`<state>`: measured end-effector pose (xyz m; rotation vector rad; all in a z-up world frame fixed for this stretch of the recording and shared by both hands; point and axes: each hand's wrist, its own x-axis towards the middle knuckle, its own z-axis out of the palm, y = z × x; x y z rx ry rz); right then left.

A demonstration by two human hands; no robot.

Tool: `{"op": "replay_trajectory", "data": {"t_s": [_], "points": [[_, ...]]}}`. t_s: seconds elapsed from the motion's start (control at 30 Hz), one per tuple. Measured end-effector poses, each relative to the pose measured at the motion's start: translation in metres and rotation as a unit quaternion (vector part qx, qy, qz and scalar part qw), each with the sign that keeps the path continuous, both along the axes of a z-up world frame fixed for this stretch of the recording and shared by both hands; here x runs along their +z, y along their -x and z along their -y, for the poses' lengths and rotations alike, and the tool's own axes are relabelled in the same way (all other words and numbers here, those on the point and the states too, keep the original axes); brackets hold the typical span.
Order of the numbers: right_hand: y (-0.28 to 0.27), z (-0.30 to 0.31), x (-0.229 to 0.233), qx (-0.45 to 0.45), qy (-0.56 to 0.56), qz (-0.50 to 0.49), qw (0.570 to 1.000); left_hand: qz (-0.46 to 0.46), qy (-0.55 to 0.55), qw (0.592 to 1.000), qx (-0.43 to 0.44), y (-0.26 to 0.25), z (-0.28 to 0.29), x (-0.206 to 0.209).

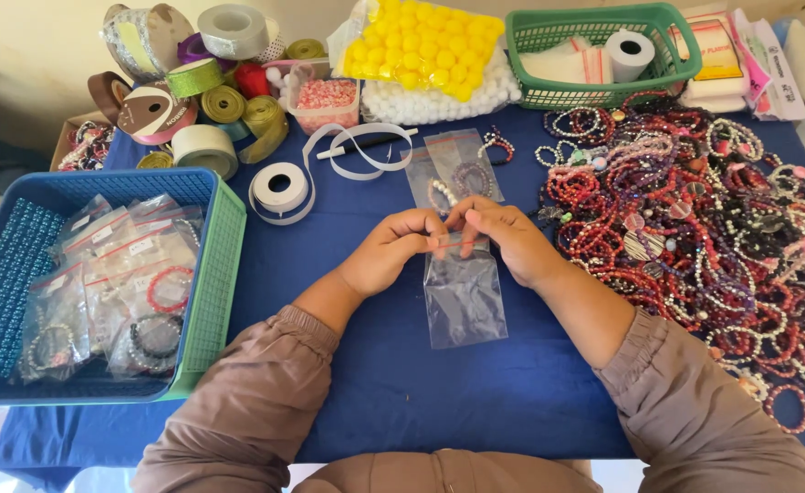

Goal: The person picks up beaded bracelets from a large pile on a table, places them into small plastic bags one by one, and presses the seals of the bags closed.

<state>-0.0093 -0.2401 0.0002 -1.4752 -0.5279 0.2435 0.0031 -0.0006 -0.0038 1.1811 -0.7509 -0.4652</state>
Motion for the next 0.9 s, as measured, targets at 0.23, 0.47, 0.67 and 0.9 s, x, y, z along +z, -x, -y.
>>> {"op": "replay_trajectory", "data": {"t_s": [0.23, 0.47, 0.67, 0.9], "points": [[0.004, -0.002, -0.002, 0.028, -0.111, -0.082, 0.990, 0.033, -0.028, 0.999, 0.000, 0.001, 0.000, -0.006], [0.006, -0.001, -0.007, 0.050, -0.177, -0.097, 0.978, -0.012, -0.093, 0.996, 0.014, 0.006, 0.005, 0.004], [0.007, -0.001, -0.009, 0.076, -0.190, -0.097, 0.974, -0.012, -0.070, 0.997, -0.032, 0.001, -0.002, 0.000], [0.003, 0.002, -0.010, 0.117, -0.048, -0.096, 0.987, -0.061, -0.001, 0.997, -0.045, 0.004, -0.005, 0.011]]}}
